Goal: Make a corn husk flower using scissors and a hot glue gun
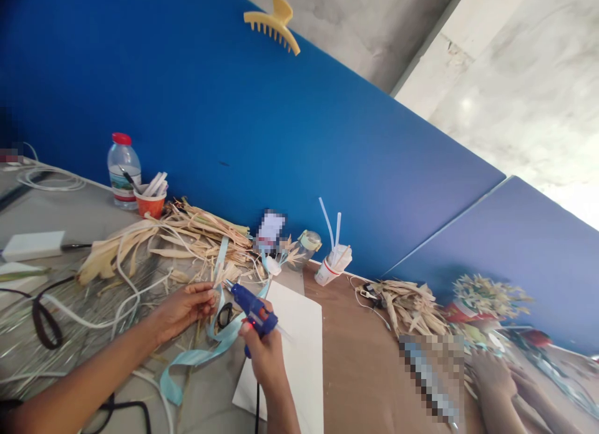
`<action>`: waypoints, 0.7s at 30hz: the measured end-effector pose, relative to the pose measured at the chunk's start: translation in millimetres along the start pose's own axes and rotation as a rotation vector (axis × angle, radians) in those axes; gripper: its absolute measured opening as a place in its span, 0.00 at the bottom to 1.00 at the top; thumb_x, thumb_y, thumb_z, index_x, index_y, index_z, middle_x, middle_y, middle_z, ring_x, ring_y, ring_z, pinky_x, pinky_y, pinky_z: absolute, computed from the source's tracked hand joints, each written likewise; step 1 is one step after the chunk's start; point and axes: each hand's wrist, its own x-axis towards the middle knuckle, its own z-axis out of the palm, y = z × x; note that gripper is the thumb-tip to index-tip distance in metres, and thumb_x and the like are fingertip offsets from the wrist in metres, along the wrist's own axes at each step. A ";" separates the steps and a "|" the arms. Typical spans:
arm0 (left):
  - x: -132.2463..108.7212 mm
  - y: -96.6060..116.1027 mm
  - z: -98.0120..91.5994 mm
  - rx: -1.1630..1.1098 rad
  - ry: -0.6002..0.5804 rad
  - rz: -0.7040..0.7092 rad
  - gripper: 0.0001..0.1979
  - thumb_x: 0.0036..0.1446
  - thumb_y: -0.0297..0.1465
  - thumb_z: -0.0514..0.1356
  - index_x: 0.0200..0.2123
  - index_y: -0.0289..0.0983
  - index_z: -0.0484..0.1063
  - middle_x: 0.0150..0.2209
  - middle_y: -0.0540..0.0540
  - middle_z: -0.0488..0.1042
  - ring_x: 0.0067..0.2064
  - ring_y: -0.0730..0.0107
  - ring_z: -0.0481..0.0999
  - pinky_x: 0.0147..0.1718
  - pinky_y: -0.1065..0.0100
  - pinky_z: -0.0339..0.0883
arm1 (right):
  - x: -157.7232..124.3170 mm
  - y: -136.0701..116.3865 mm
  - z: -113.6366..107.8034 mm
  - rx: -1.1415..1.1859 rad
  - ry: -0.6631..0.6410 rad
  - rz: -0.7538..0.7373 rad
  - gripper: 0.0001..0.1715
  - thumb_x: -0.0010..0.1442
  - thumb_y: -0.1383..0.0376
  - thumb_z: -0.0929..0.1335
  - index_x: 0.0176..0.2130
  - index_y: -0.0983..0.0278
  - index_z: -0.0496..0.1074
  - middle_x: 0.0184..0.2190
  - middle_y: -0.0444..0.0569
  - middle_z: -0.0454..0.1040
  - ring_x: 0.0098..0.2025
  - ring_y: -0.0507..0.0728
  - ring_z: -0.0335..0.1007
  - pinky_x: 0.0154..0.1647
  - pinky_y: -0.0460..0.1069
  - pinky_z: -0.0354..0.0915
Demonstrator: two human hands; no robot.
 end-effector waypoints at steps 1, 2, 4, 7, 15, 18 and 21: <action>-0.2 0.6 0.0 0.010 0.010 0.001 0.06 0.45 0.22 0.66 0.28 0.32 0.71 0.21 0.51 0.71 0.19 0.80 0.68 0.26 0.74 0.68 | 2.1 -1.0 -3.0 0.089 0.037 0.063 0.22 0.51 0.49 0.69 0.35 0.65 0.71 0.24 0.45 0.69 0.24 0.52 0.63 0.22 0.46 0.58; -0.4 1.3 0.0 0.023 0.016 0.002 0.06 0.44 0.22 0.66 0.28 0.32 0.72 0.21 0.51 0.71 0.20 0.80 0.68 0.25 0.74 0.68 | 4.5 -2.4 -7.1 0.180 0.065 0.121 0.24 0.50 0.47 0.69 0.36 0.65 0.71 0.22 0.44 0.68 0.22 0.51 0.61 0.21 0.45 0.56; -1.0 2.4 0.4 0.056 0.010 0.005 0.07 0.44 0.23 0.66 0.29 0.32 0.72 0.21 0.51 0.71 0.20 0.80 0.68 0.25 0.75 0.67 | 9.4 -5.1 -19.0 0.359 0.085 0.206 0.26 0.51 0.46 0.68 0.36 0.66 0.71 0.18 0.41 0.64 0.20 0.49 0.58 0.20 0.45 0.54; -2.2 2.6 2.0 0.135 -0.007 0.022 0.08 0.43 0.25 0.67 0.29 0.31 0.73 0.21 0.51 0.72 0.20 0.80 0.68 0.24 0.76 0.65 | 13.0 -4.0 -44.1 0.592 0.029 0.335 0.21 0.52 0.51 0.70 0.36 0.66 0.70 0.17 0.38 0.60 0.17 0.47 0.53 0.21 0.45 0.55; -5.2 1.6 9.2 0.292 -0.018 0.108 0.13 0.38 0.31 0.69 0.30 0.31 0.76 0.20 0.50 0.73 0.21 0.76 0.68 0.24 0.74 0.62 | -3.7 27.6 -97.9 0.822 -0.059 0.805 0.16 0.51 0.57 0.72 0.27 0.67 0.68 0.19 0.39 0.60 0.17 0.44 0.53 0.20 0.41 0.54; -4.0 1.3 8.8 0.317 -0.030 0.124 0.13 0.38 0.31 0.69 0.29 0.32 0.76 0.19 0.50 0.72 0.20 0.76 0.67 0.23 0.73 0.61 | -7.3 32.4 -104.5 0.820 -0.105 0.794 0.17 0.51 0.57 0.72 0.25 0.67 0.67 0.19 0.38 0.60 0.17 0.43 0.53 0.21 0.40 0.54; -2.4 0.0 7.1 0.316 -0.028 0.128 0.12 0.38 0.31 0.68 0.29 0.32 0.76 0.20 0.50 0.73 0.20 0.75 0.67 0.23 0.72 0.61 | -8.3 34.0 -106.4 0.791 -0.131 0.765 0.17 0.52 0.56 0.71 0.25 0.66 0.67 0.18 0.39 0.60 0.17 0.44 0.53 0.21 0.41 0.55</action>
